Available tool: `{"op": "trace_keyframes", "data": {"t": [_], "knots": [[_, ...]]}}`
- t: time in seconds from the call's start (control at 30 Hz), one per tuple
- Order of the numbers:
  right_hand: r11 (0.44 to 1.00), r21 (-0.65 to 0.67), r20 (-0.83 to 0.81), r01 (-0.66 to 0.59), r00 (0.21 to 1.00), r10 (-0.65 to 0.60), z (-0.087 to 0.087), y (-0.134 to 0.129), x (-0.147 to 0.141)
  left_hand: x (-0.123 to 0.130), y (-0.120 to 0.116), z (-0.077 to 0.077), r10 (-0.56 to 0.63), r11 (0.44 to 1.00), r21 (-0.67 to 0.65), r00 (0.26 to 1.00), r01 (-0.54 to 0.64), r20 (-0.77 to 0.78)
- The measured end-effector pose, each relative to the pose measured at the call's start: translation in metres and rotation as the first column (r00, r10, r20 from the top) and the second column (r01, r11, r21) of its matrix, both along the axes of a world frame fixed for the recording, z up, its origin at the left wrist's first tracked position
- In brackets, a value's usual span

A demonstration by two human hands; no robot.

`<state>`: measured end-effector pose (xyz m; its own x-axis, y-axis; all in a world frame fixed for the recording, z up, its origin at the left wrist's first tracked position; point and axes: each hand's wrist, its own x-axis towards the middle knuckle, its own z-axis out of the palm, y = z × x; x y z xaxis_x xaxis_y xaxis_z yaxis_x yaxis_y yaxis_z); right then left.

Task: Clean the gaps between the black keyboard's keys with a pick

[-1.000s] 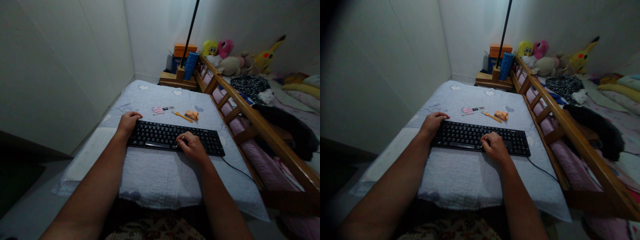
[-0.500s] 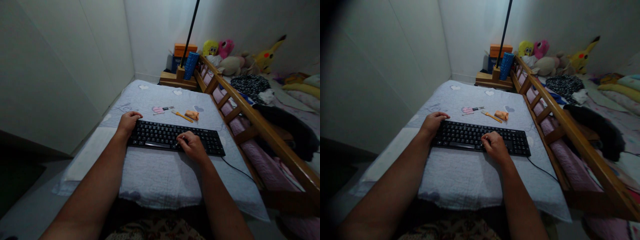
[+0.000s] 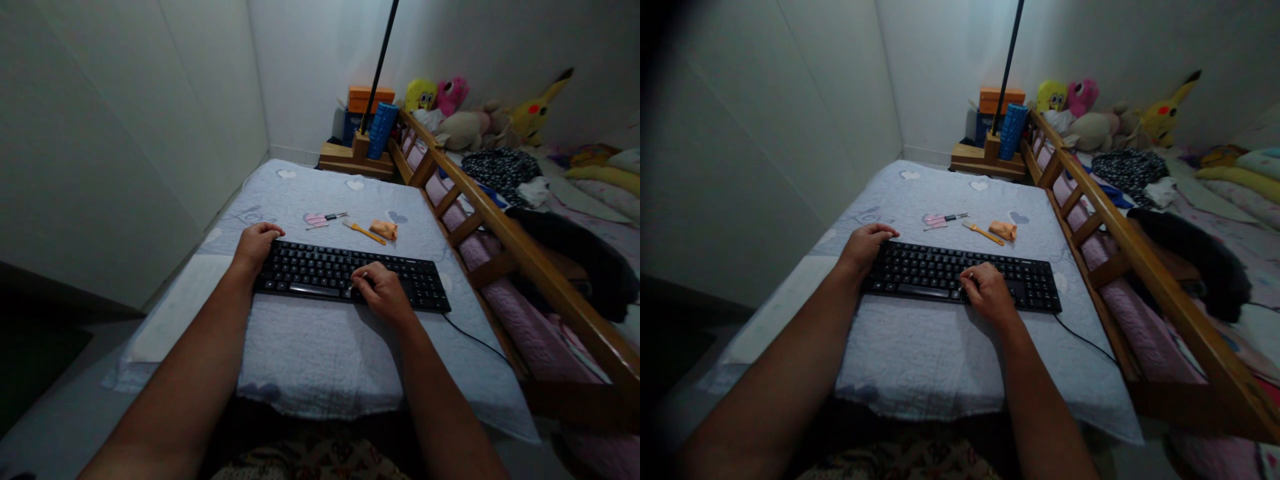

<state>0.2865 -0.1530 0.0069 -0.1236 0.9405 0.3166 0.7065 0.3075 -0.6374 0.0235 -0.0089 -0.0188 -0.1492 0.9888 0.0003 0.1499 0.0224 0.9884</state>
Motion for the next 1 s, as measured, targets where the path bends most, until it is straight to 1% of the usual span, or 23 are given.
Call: {"op": "trace_keyframes", "data": {"t": [0.27, 0.47, 1.0], "knots": [[1.000, 0.000, -0.014, -0.030, 0.999, 0.030, -0.002, 0.000, -0.003, 0.001, -0.003, 0.004, 0.001, 1.000, -0.006, 1.000, -0.002, -0.010], [0.999, 0.012, -0.018, -0.035, 0.999, 0.035, -0.003, 0.001, -0.004, 0.001, -0.002, 0.003, 0.002, 1.000, -0.007, 1.000, -0.002, 0.011], [0.997, 0.020, -0.034, -0.071, 0.997, 0.072, -0.003, 0.001, -0.011, 0.001, -0.002, 0.004, 0.003, 1.000, -0.005, 1.000, -0.003, -0.019]]}}
